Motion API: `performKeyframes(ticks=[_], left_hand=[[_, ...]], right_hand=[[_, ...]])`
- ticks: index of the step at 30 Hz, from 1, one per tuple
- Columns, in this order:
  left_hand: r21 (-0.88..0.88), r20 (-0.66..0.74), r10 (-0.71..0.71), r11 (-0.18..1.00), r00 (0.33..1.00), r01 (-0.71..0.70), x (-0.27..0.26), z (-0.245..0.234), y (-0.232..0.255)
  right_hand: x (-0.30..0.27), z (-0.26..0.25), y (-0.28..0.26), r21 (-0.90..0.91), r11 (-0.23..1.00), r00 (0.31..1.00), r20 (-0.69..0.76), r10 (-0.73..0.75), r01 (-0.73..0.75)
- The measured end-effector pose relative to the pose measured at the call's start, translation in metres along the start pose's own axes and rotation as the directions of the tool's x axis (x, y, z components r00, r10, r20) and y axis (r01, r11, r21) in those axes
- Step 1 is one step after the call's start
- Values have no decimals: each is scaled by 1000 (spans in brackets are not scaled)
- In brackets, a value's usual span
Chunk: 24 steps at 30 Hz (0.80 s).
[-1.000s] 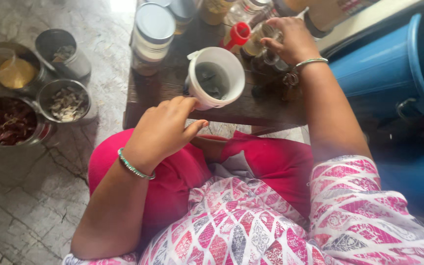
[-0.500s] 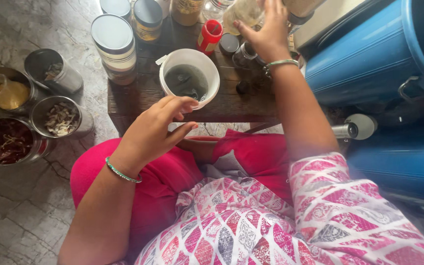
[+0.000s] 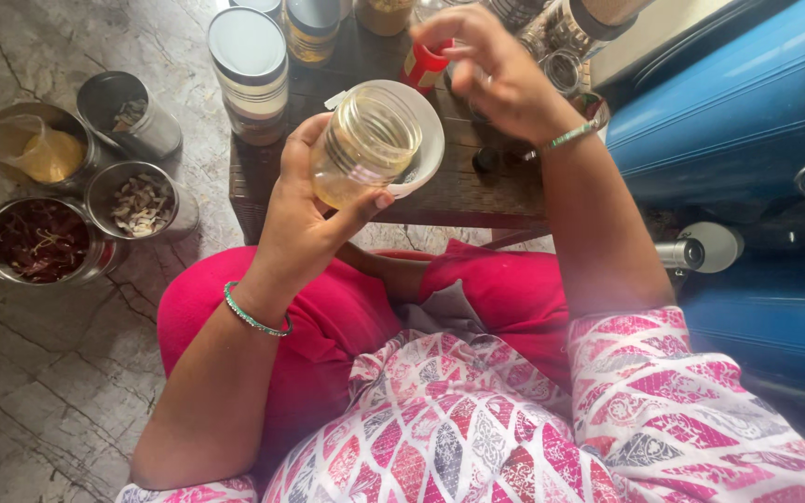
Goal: The person sits on the floor and handles multiple household containers. They wipe a metal container with a cloth, then open and close several plastic jars containing dry goods, and finally open a small red container.
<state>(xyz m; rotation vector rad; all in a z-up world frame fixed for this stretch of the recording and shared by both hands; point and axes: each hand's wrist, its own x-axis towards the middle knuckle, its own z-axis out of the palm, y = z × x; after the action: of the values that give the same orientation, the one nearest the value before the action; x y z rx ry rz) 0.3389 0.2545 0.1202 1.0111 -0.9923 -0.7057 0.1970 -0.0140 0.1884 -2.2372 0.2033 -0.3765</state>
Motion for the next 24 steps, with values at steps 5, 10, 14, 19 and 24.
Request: performKeyframes(ticks=[5,10,14,19,24], left_hand=[[44,-20,-19,999,1000,19,4,-8,-1],[148,-8,94,985,996,-92,4,-9,0],[116,-11,61,991,998,-59,5,-17,7],[-32,-32,42,999,999,-43,1,-23,12],[-89,-11,86,992,996,-86,-4,-15,15]], right_hand=[[8,-5,127,-733,479,874,-375,309,-483],[22,3,198,-897,311,917,-201,344,-313],[34,12,192,-882,214,780,-232,581,-421],[4,15,104,-839,375,913,-309,266,-394],[-88,54,20,-621,695,902,-422,94,-363]])
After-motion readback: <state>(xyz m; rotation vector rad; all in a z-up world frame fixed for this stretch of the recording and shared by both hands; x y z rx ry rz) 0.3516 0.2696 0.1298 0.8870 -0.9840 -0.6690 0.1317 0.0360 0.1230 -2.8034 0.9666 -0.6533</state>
